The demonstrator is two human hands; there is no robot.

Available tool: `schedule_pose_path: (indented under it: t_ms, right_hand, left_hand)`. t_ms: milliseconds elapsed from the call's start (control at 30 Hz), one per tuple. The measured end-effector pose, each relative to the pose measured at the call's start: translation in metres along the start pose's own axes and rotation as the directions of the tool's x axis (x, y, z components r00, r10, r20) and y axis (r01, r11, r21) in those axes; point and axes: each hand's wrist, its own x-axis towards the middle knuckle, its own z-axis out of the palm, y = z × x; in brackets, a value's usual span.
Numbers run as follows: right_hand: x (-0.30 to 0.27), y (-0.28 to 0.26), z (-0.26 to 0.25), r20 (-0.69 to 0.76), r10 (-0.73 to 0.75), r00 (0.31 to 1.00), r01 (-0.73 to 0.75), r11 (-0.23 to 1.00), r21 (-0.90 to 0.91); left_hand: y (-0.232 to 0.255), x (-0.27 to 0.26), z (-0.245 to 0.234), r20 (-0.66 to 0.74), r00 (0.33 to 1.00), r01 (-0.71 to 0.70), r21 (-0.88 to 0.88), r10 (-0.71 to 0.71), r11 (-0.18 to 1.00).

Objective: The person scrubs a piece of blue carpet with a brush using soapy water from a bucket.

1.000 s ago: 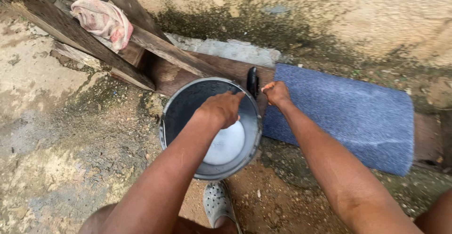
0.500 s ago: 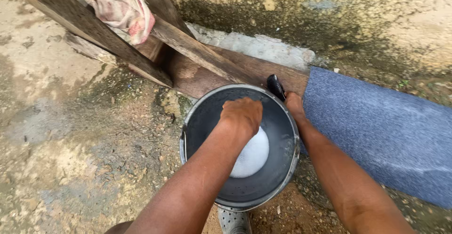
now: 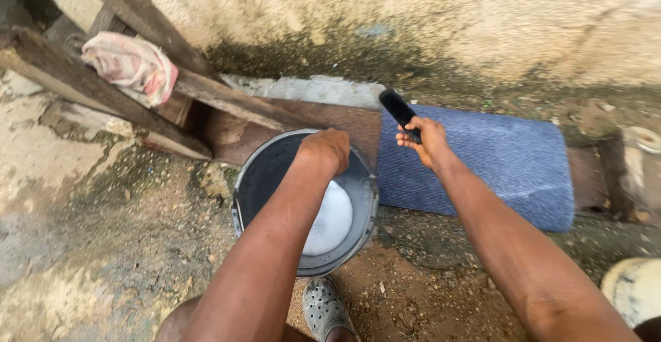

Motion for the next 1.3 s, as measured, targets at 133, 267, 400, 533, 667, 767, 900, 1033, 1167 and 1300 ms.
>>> schedule_pose_path:
  t_ms: [133, 267, 400, 533, 667, 767, 900, 1033, 1167, 1300]
  right_hand:
    - [-0.038, -0.055, -0.024, 0.010, -0.147, 0.989, 0.144, 0.982, 0.120]
    - [-0.091, -0.107, -0.044, -0.059, -0.257, 0.965, 0.262, 0.960, 0.100]
    - [-0.133, -0.149, -0.071, -0.027, -0.286, 0.958, 0.286, 0.949, 0.135]
    - [-0.147, -0.160, -0.094, 0.010, -0.343, 0.939, 0.338, 0.929, 0.150]
    - [-0.139, -0.154, -0.107, 0.072, -0.324, 0.943, 0.308, 0.935, 0.175]
    - [-0.136, -0.147, -0.093, 0.010, -0.257, 0.966, 0.255, 0.963, 0.092]
    - [-0.138, -0.127, -0.025, 0.224, -0.229, 0.947, 0.218, 0.973, 0.073]
    - [-0.119, -0.071, 0.063, 0.504, -0.144, 0.852, 0.252, 0.955, -0.153]
    - [-0.082, 0.037, 0.145, 0.569, -0.040, 0.821, 0.395, 0.760, -0.517]
    - [-0.067, 0.120, 0.179, 0.598, 0.124, 0.792, 0.504, 0.420, -0.755]
  left_hand:
    - [0.035, -0.002, -0.009, -0.015, 0.998, -0.060, -0.011, 0.060, 0.998]
    - [0.068, -0.013, -0.010, -0.119, 0.962, -0.248, -0.023, 0.244, 0.968]
    - [0.094, -0.037, -0.007, -0.197, 0.933, -0.306, 0.014, 0.303, 0.952]
    - [0.104, -0.064, 0.000, -0.235, 0.921, -0.324, -0.016, 0.312, 0.946]
    - [0.108, -0.071, 0.004, -0.151, 0.959, -0.236, 0.032, 0.238, 0.971]
    - [0.094, -0.068, -0.011, -0.144, 0.973, -0.174, 0.071, 0.183, 0.982]
    - [0.054, -0.094, -0.011, -0.255, 0.940, -0.217, 0.064, 0.227, 0.974]
    - [0.006, -0.132, -0.001, -0.061, 0.996, -0.059, 0.016, 0.060, 0.998]
    - [-0.047, -0.134, 0.016, 0.083, 0.990, 0.113, -0.034, -0.110, 0.993]
    - [-0.075, -0.120, 0.035, 0.152, 0.978, 0.152, -0.049, -0.143, 0.987]
